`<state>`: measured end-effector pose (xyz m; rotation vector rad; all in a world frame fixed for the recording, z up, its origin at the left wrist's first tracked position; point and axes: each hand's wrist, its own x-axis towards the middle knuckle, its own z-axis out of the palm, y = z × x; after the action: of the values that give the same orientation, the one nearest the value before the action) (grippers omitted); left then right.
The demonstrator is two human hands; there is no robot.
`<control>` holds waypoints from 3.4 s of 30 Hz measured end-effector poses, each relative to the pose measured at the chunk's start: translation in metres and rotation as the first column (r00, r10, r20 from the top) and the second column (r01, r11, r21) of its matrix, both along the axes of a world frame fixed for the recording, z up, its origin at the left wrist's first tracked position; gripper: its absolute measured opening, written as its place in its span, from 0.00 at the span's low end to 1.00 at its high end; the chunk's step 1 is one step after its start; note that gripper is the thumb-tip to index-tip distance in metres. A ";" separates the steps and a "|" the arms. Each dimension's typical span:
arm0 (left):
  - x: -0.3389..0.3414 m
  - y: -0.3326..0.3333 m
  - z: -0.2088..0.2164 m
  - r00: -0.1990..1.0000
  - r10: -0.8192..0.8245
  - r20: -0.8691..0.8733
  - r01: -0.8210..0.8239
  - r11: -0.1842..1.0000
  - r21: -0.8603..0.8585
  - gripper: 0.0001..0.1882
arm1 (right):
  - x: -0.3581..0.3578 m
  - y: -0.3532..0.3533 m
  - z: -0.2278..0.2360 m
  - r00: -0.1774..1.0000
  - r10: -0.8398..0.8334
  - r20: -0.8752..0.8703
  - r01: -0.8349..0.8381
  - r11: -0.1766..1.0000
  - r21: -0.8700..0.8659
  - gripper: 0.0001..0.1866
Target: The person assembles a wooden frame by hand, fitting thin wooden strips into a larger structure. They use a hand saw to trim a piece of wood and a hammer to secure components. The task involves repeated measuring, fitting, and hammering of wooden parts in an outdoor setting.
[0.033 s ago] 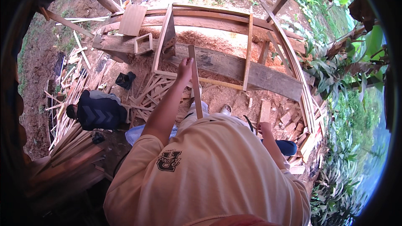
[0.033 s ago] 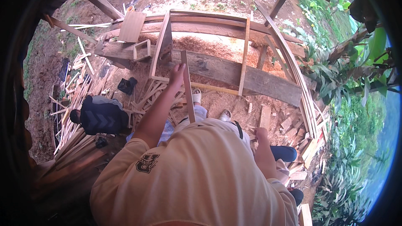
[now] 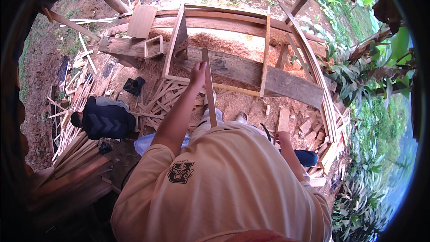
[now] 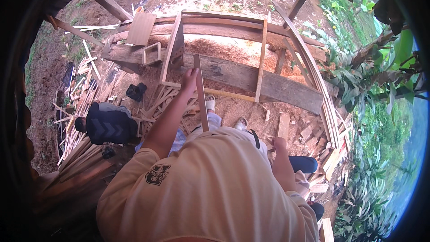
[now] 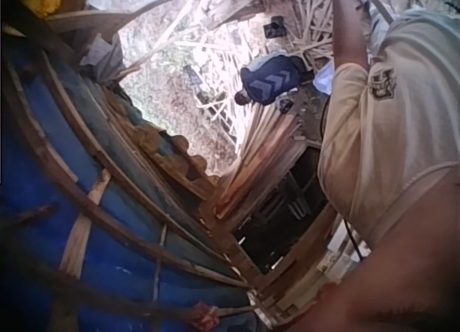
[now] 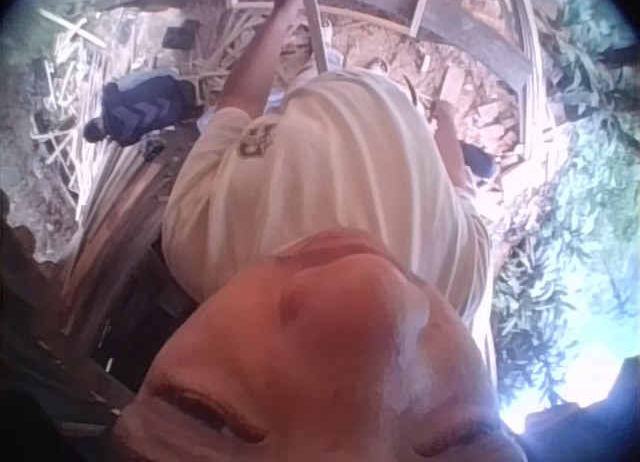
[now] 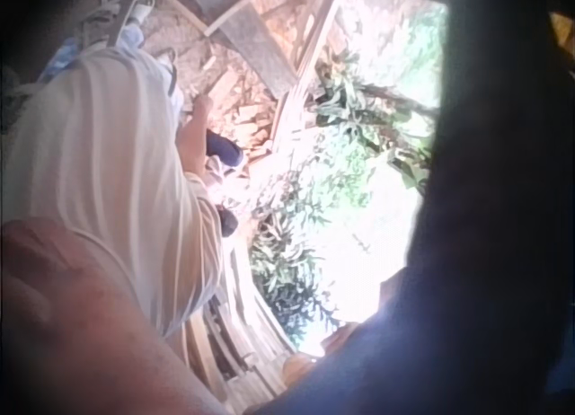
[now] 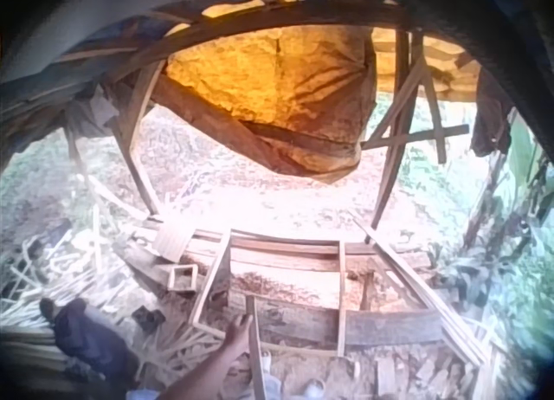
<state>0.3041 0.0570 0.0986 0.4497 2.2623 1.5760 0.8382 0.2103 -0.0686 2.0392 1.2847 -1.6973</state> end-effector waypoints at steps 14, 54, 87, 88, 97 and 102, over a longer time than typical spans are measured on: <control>0.005 0.005 0.004 0.999 -0.044 0.029 0.043 0.998 0.040 0.17 | 0.002 -0.007 0.001 0.999 0.037 0.020 -0.036 0.998 -0.056 0.08; 0.003 0.006 -0.003 0.996 -0.042 -0.083 0.037 0.997 -0.068 0.17 | 0.007 -0.009 0.008 0.999 -0.049 0.001 0.049 0.997 -0.055 0.07; 0.001 0.006 0.002 0.997 -0.030 -0.072 0.023 0.996 -0.088 0.17 | 0.007 -0.014 0.004 0.993 -0.080 -0.087 0.076 0.996 -0.046 0.04; 0.001 0.005 0.001 0.996 -0.030 -0.079 0.023 0.996 -0.087 0.17 | 0.006 -0.015 0.007 0.993 -0.079 -0.091 0.075 0.996 -0.047 0.04; -0.001 0.003 0.002 1.000 -0.017 -0.009 0.016 0.996 -0.085 0.17 | 0.005 -0.016 0.012 0.993 -0.063 -0.105 0.058 0.997 -0.053 0.06; 0.001 0.006 0.006 0.999 -0.016 0.043 0.020 0.996 -0.093 0.18 | 0.011 -0.014 -0.002 0.994 -0.062 -0.093 0.057 0.997 -0.046 0.06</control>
<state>0.3046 0.0626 0.1042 0.4067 2.2823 1.4509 0.8491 0.1960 -0.0707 2.0144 1.2145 -1.8516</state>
